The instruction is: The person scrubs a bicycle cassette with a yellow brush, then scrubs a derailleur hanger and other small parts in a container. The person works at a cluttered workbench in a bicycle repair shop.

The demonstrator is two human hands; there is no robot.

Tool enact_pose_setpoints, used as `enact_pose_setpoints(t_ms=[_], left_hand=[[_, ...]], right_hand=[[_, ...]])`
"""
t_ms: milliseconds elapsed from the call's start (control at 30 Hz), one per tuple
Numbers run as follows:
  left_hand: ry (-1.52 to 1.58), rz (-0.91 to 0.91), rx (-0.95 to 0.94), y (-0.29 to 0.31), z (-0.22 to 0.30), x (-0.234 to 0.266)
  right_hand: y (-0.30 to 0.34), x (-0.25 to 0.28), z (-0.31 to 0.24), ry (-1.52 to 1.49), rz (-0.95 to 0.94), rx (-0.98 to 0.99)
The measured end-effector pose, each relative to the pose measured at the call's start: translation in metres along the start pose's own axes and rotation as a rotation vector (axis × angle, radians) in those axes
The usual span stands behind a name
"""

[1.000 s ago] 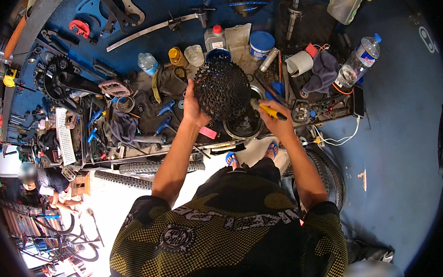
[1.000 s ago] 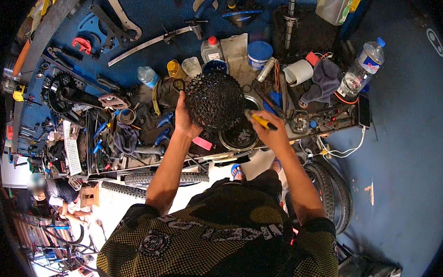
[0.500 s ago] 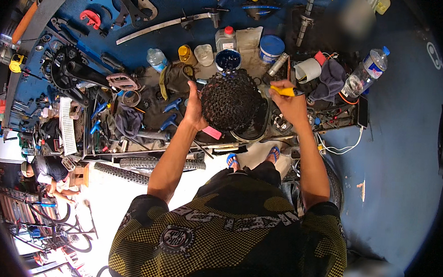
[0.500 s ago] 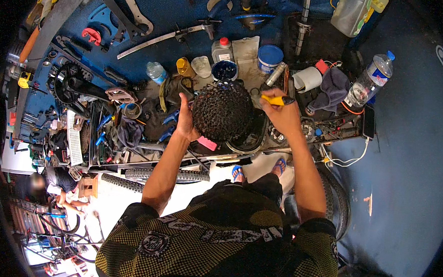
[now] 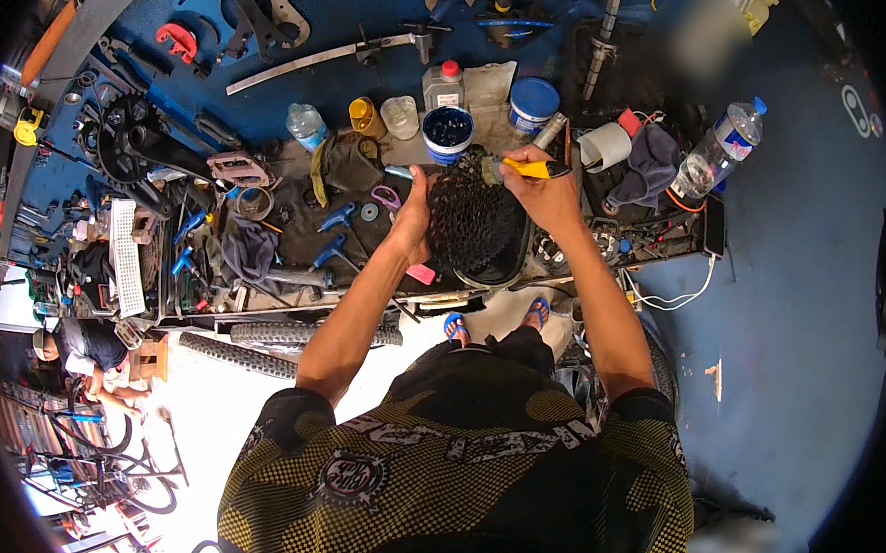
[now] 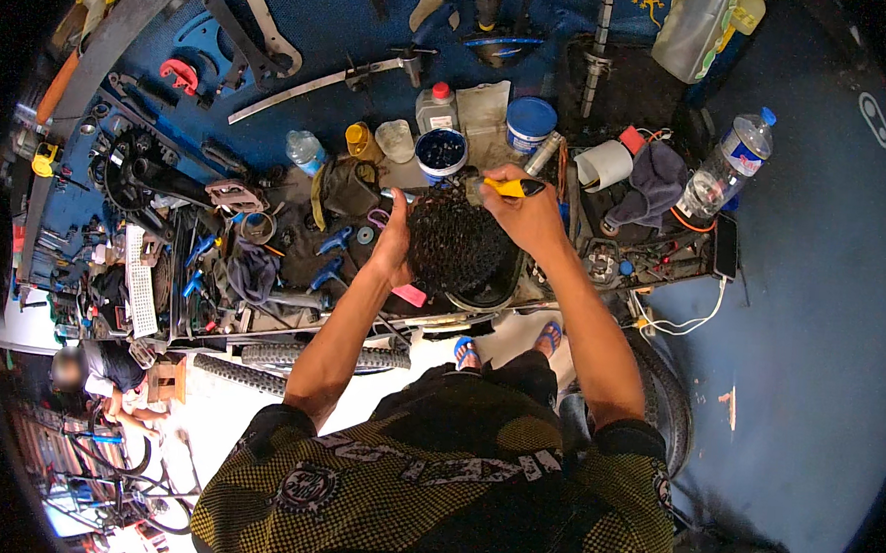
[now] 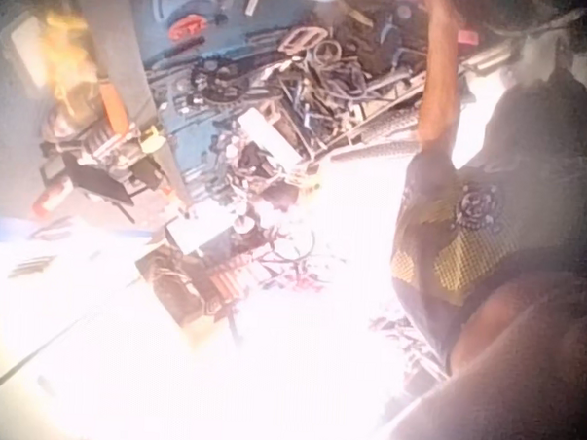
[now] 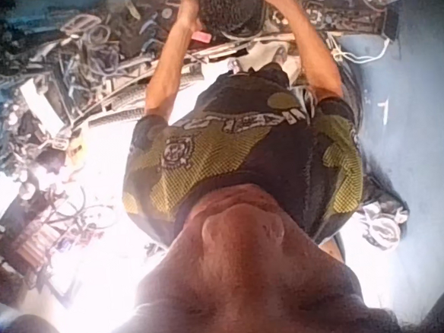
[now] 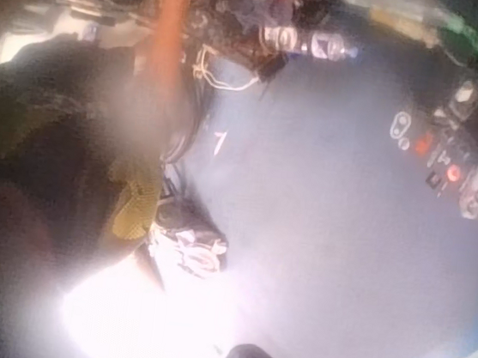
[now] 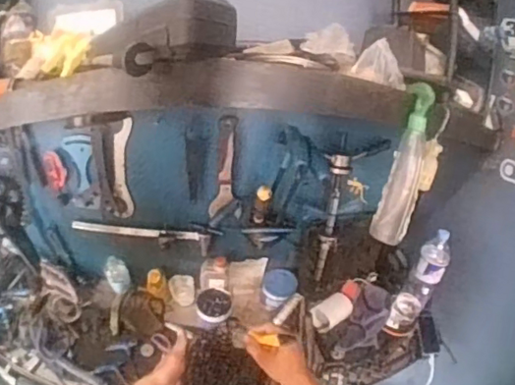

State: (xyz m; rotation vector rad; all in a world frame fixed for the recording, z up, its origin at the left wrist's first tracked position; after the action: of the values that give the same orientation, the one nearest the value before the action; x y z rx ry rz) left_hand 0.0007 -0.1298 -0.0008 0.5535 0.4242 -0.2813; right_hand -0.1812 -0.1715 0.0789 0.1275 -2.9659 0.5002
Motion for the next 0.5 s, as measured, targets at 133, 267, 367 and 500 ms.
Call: enact_pose_setpoints(t_ms=[133, 267, 367, 500], left_hand=[[-0.068, 0.044, -0.002, -0.008, -0.004, 0.008], [-0.123, 0.069, 0.030, -0.016, -0.010, 0.018], [-0.076, -0.029, 0.046, -0.019, -0.014, 0.007], [-0.152, 0.037, 0.033, -0.024, -0.017, 0.015]], right_hand=[[0.021, -0.037, -0.047, -0.052, -0.103, 0.167], [0.034, -0.055, -0.039, 0.045, -0.190, 0.059], [0.015, -0.013, 0.000, -0.072, -0.045, -0.050], [0.020, -0.019, -0.023, 0.075, -0.074, 0.053]])
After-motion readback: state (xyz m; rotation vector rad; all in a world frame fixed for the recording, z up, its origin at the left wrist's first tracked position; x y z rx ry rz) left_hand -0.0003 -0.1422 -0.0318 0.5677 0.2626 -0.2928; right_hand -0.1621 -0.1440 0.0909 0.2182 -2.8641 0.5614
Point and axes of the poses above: each hand's wrist, its own y-axis away from the middle knuckle, its own x-axis out of the back of the hand, z = x × y, the point moved 10 cm from there along -y, towards the middle knuckle, and after that the axes turned 6 degrees about -y, right-handed, at the moved point
